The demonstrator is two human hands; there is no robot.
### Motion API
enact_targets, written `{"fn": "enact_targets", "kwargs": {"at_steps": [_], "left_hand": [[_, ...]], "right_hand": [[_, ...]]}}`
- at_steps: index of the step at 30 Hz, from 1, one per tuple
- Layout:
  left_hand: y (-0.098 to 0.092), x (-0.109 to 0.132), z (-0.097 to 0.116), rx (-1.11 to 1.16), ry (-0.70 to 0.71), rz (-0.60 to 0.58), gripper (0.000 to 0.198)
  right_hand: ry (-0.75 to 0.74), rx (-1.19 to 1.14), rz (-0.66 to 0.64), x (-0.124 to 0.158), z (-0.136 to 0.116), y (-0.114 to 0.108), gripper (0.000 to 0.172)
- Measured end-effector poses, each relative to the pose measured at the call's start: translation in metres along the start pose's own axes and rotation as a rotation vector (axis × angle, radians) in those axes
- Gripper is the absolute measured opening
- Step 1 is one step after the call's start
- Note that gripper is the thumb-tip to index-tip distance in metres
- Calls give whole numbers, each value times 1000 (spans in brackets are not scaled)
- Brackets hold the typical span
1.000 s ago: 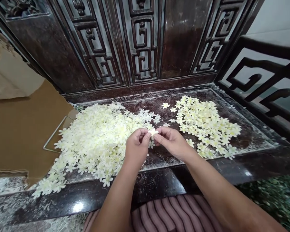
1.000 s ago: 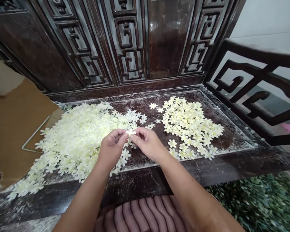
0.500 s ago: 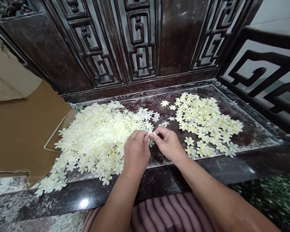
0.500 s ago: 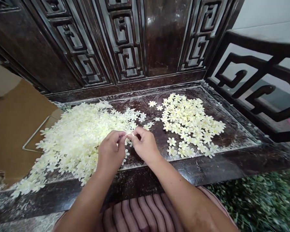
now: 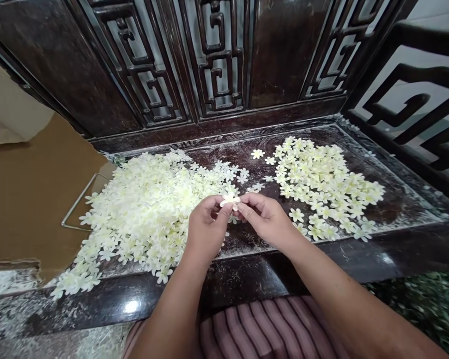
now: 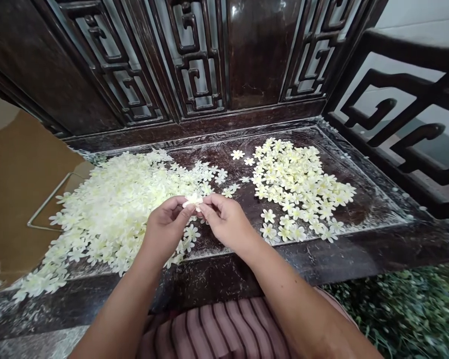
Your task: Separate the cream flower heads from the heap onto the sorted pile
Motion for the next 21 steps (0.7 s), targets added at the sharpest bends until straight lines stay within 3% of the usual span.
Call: {"fn": "enact_targets", "kwargs": {"at_steps": [3,5,10,16,21], "left_hand": [[-2,-4,-5,99,-44,48,14],[1,-6,-7,150,-67,-21,16],[11,-2,-3,204,-120,-230,18],[17,2,-3,203,-149,-323,27],[15,-1,-3,222,-93,-269,33]], "right_hand": [[-147,146,27,8,-19,8,15],[-209,163,40,11,-28,10,14],[27,144,180,8,-10,-13,15],[69,72,13,5,4,-11,16],[52,1,-76,4,-1,-7,10]]}}
Point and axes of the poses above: each hand's wrist, its own x-axis away from the middle knuckle, its own y-axis out of the palm, z = x × y, the point moved 5 cm from there along -x, towards the middle knuckle, and after that the axes turned 3 degrees about x, right-handed, at the moved point
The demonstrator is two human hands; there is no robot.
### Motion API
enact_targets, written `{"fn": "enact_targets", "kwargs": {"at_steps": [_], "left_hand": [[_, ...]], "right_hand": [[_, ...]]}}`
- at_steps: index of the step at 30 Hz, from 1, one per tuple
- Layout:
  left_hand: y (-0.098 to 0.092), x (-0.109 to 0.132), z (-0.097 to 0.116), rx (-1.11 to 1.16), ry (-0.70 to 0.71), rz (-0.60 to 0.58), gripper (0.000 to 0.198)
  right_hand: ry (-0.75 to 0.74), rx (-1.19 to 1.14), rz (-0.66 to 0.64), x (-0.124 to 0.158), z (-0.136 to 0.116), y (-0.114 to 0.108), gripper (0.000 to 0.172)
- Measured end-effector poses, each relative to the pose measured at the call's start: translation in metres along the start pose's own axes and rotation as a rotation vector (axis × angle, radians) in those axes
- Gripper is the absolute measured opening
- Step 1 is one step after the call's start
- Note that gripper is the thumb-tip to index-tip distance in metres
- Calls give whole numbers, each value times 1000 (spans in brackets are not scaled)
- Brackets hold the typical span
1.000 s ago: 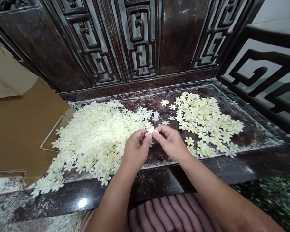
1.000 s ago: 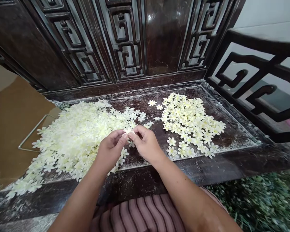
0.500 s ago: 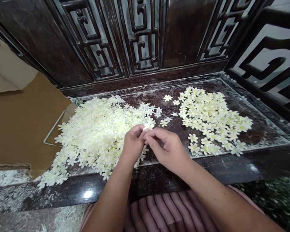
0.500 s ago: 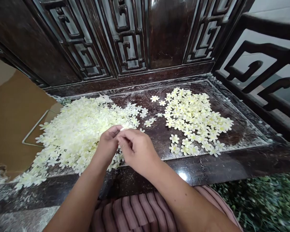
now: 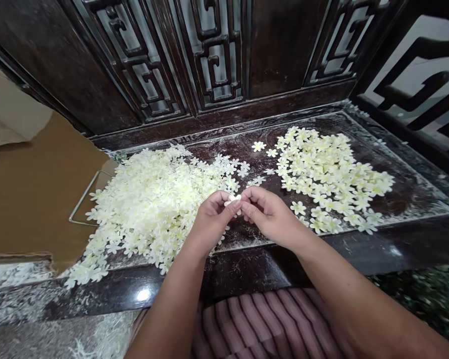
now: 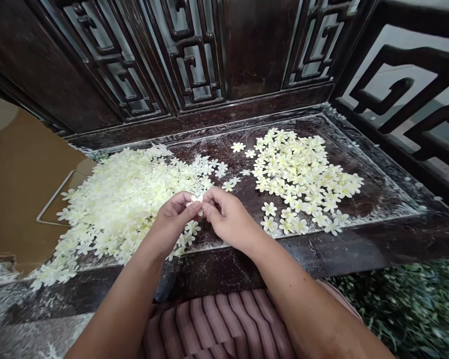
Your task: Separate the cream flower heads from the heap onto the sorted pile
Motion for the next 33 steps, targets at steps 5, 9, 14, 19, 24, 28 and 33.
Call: {"fn": "enact_targets", "kwargs": {"at_steps": [5,9,14,19,24,28,33], "left_hand": [[1,-1,-1,37,39,-11,30],[1,-2,-3,62,42,33,24],[-2,-3,-8,39,-9,98,20],[-2,0,-7,12,-84,21,18],[-4,1,-3,-61,-24,88,12],[-8,0,-9,-178,-14,228,8],[-8,3,-3,-267,90,264,6]], "right_hand": [[-24,104,-35,2,-4,-2,10],[-74,282,41,4,-8,2,9],[-50,414,98,3,-5,7,9],[-1,370,79,-1,-2,-2,7],[-78,474,149,5,-10,-1,8],[-191,473,170,10,-18,13,11],[-30,218,162,6,-8,3,12]]}}
Point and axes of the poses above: each hand's wrist, its own x-axis away from the middle knuckle, its own y-axis out of the palm, z = x × y, the point moved 5 cm from there along -x, towards the middle knuckle, and after that the axes turned 3 degrees about x, right-handed, at the moved point
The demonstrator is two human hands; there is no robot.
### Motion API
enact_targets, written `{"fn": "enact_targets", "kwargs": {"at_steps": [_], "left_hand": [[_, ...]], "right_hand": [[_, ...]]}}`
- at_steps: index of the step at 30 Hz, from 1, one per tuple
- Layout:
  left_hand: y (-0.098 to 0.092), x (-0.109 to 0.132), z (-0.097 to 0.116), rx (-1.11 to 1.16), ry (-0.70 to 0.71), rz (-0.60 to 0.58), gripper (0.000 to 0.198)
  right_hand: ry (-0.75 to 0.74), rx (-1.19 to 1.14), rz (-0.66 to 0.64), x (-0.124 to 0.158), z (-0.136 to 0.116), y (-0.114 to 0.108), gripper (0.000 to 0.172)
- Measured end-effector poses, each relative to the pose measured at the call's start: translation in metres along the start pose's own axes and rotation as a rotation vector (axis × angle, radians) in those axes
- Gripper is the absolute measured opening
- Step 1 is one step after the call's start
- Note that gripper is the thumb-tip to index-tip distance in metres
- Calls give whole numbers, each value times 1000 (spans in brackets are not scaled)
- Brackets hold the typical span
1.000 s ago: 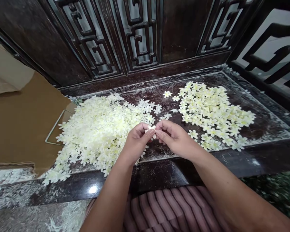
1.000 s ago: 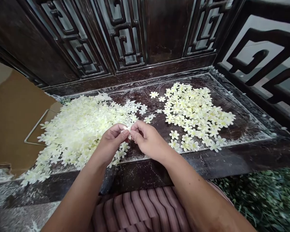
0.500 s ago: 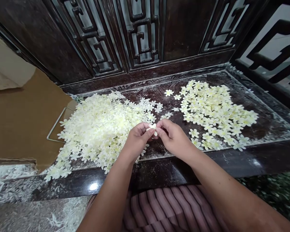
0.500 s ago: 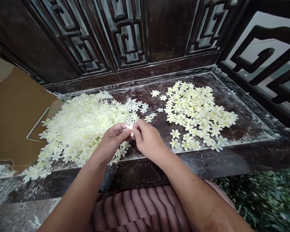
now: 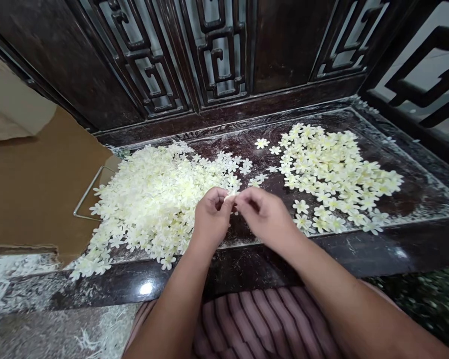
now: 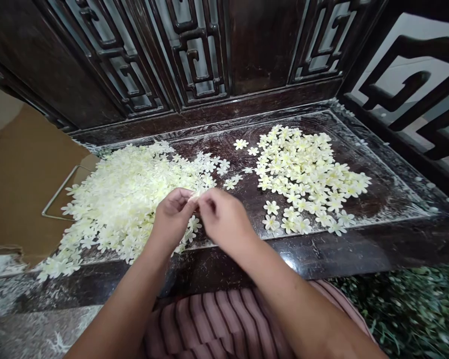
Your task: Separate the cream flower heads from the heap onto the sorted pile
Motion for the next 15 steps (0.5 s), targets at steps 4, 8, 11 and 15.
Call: {"fn": "enact_targets", "kwargs": {"at_steps": [4,8,11,15], "left_hand": [[-5,8,16,-324,270,96,9],[3,16,23,-681,514,86,11],[8,21,25,-849,628,91,14],[11,23,28,-928,681,66,16]], "right_hand": [[261,-350,-90,-4,16,-7,29],[325,-447,-128,-3,14,0,37],[354,-510,-125,-2,13,5,34],[391,-591,-133,-2,15,6,23]]}}
Point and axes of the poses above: each hand's wrist, its own x-axis away from the middle knuckle, its own y-axis out of the palm, z = x × y, the point moved 5 cm from there along -x, towards the middle knuckle, and after that the axes turned 3 degrees about x, right-handed, at the moved point
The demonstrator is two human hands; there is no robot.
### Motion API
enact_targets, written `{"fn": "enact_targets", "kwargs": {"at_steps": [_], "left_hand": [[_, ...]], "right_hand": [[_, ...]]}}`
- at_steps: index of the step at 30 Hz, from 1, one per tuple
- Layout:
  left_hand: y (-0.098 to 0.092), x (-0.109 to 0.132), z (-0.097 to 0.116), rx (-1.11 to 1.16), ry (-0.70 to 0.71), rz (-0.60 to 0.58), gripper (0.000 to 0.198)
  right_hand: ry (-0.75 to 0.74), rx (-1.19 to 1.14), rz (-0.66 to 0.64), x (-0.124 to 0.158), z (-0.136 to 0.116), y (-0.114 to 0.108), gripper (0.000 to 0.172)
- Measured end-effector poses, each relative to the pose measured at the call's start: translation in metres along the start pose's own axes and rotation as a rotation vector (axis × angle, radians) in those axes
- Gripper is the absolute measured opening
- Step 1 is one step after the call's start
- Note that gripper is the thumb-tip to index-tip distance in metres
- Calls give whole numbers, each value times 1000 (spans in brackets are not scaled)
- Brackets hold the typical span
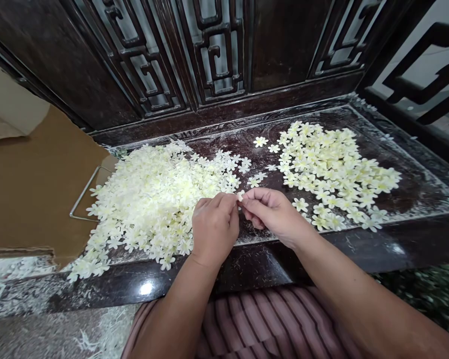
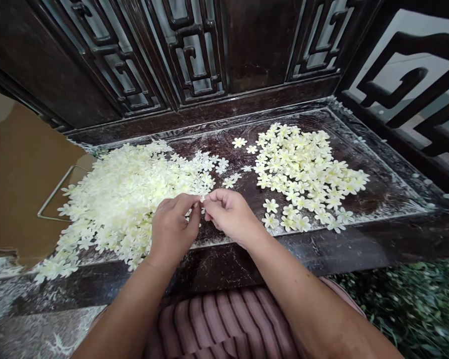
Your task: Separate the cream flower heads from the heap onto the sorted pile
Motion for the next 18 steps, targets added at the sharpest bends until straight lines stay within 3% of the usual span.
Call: {"fn": "enact_targets", "kwargs": {"at_steps": [9,18], "left_hand": [[-2,0,3,-76,24,-3,19],[-2,2,9,-108,99,47,16]], "right_hand": [[97,-193,-52,0,1,3,19],[151,-160,53,0,6,-2,16]]}}
Point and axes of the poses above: each hand's wrist, its own x-axis away from the middle knuckle, its own y-axis out of the palm, z = x × y, the point moved 5 cm from there along -x, towards the middle knuckle, and after that the axes turned 3 degrees about x, right-handed, at the moved point
